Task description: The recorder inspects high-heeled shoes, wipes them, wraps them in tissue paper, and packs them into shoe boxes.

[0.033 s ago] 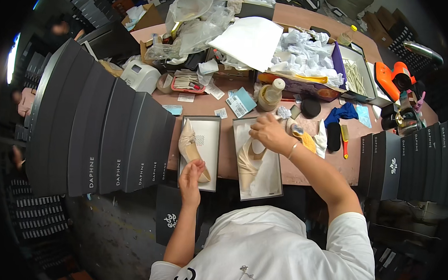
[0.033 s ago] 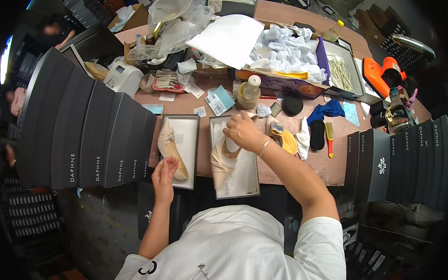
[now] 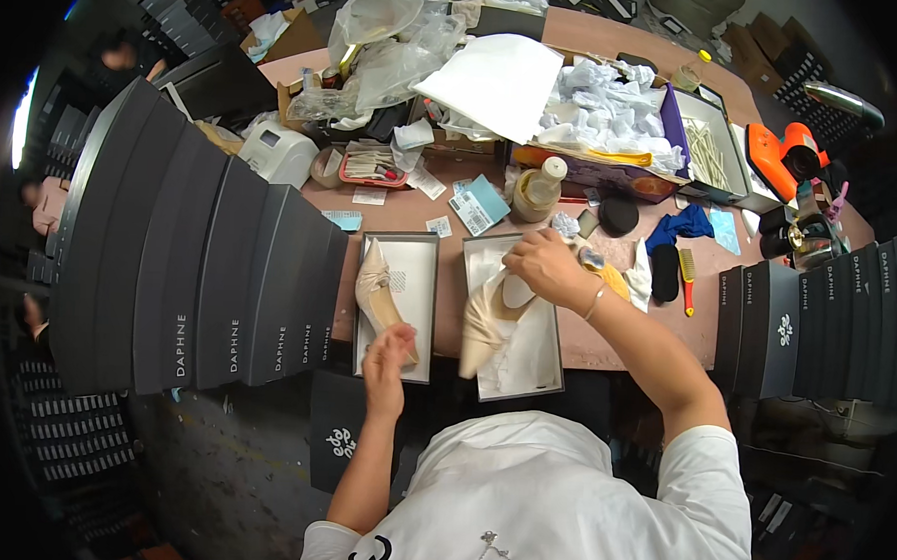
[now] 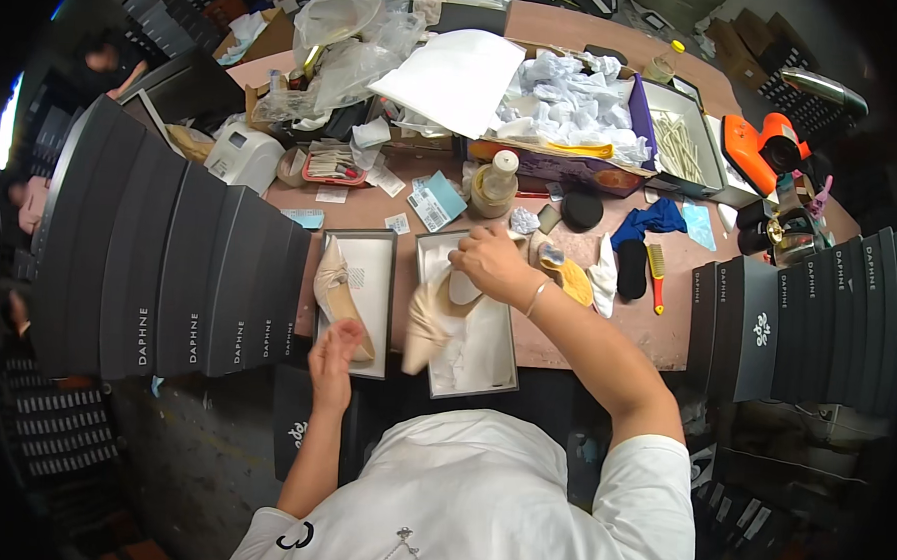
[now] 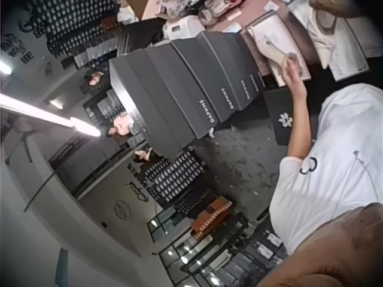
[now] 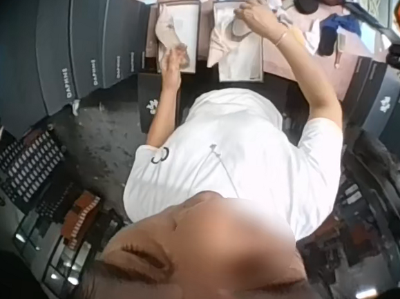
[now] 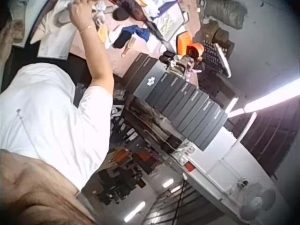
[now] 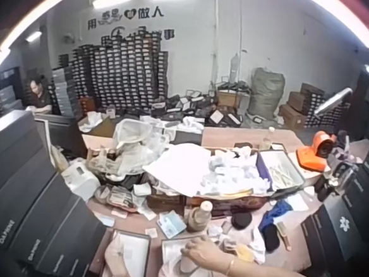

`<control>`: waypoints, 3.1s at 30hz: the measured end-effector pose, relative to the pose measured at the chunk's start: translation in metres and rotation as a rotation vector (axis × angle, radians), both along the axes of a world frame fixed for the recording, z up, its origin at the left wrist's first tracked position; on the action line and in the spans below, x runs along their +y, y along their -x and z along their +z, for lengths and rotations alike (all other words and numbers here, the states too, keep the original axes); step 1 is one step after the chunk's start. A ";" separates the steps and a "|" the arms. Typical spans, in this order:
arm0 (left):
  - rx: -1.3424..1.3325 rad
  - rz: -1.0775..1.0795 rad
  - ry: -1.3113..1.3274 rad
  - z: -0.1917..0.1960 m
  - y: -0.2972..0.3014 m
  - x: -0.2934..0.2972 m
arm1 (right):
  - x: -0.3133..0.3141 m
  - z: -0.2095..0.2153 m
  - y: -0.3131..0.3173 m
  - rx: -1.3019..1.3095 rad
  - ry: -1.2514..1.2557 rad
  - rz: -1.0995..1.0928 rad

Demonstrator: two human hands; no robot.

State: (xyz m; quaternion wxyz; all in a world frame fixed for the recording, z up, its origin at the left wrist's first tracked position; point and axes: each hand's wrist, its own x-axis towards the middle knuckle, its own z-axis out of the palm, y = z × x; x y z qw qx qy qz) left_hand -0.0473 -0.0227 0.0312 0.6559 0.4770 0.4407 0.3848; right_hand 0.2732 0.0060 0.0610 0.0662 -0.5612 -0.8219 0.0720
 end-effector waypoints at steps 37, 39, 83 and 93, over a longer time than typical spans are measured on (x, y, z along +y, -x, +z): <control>-0.459 -0.005 0.862 0.013 -0.070 -0.036 | -0.093 0.024 0.083 0.737 0.094 -0.106; -0.443 -0.147 0.844 0.020 -0.067 -0.039 | -0.092 0.029 0.100 0.628 0.152 -0.055; -0.482 0.003 0.777 0.007 -0.082 -0.058 | -0.076 -0.005 0.100 0.671 0.139 -0.241; -0.508 -0.048 0.805 0.015 -0.064 -0.051 | 0.016 -0.120 0.015 0.096 0.156 -0.540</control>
